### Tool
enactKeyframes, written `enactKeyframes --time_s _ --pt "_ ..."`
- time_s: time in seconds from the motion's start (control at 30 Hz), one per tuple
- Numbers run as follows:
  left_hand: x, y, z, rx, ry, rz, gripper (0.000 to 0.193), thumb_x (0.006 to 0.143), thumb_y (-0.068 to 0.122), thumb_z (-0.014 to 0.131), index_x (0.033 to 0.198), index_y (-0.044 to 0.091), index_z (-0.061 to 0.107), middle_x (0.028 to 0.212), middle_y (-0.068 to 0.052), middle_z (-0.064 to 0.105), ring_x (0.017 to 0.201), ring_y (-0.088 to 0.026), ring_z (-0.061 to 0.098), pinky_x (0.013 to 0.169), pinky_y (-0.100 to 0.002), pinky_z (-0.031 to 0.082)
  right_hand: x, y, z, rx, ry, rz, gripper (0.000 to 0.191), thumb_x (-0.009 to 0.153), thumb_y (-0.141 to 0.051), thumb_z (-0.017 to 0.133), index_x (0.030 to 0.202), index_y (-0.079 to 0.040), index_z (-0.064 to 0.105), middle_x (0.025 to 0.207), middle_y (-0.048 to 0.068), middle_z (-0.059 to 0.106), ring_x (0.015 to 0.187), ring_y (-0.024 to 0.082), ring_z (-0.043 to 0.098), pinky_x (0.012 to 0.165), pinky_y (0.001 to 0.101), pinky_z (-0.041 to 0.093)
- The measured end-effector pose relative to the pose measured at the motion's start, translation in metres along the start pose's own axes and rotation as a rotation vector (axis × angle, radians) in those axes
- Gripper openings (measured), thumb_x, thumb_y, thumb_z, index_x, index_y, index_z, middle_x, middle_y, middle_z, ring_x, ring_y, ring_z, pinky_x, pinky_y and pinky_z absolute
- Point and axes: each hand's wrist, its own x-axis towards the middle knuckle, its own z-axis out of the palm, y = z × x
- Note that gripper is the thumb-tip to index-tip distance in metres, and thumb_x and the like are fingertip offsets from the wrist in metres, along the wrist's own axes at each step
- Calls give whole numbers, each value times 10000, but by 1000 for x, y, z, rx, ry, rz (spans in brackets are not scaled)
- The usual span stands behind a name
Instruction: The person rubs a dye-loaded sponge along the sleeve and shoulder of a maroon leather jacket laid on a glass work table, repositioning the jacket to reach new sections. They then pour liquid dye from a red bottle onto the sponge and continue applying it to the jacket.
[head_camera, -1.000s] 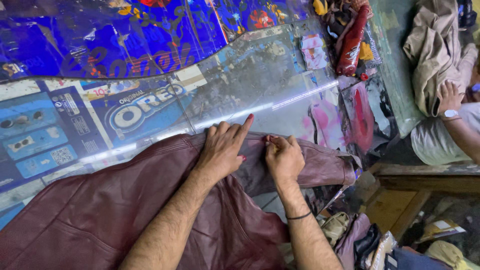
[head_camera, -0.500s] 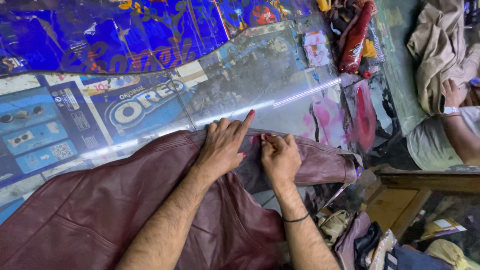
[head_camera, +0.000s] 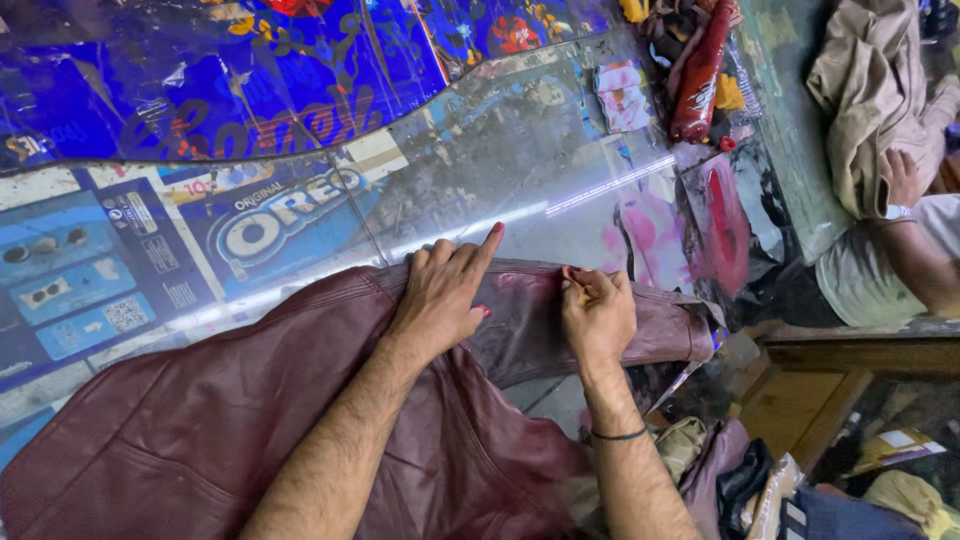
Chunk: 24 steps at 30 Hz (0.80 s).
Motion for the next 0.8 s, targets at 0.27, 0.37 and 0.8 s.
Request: enactKeyframes --time_s 0.27,0.37,0.8 --pt "-4 -4 -8 -71 88 104 1132 640 190 884 1581 112 258 1239 -73 642 1128 -290 540 935 -481 383 -7 -4 6 -15 -9 -13 136 841 -197 803 952 -122 781 910 78 637 837 280 675 722 403 532" --pt "-8 -14 -22 -85 -58 -37 1052 801 168 847 1675 153 261 1142 -71 670 1118 -286 575 1018 -435 428 -8 2 -5 74 45 21 171 841 -177 811 981 -86 772 931 88 632 840 257 678 738 377 538" --pt "-9 -26 -31 4 -70 -29 1182 699 124 876 1644 220 172 1267 -65 630 1165 -262 556 1031 -464 389 -25 -90 23 167 -162 -131 85 851 -187 776 907 -123 780 827 71 609 721 265 661 642 407 532"
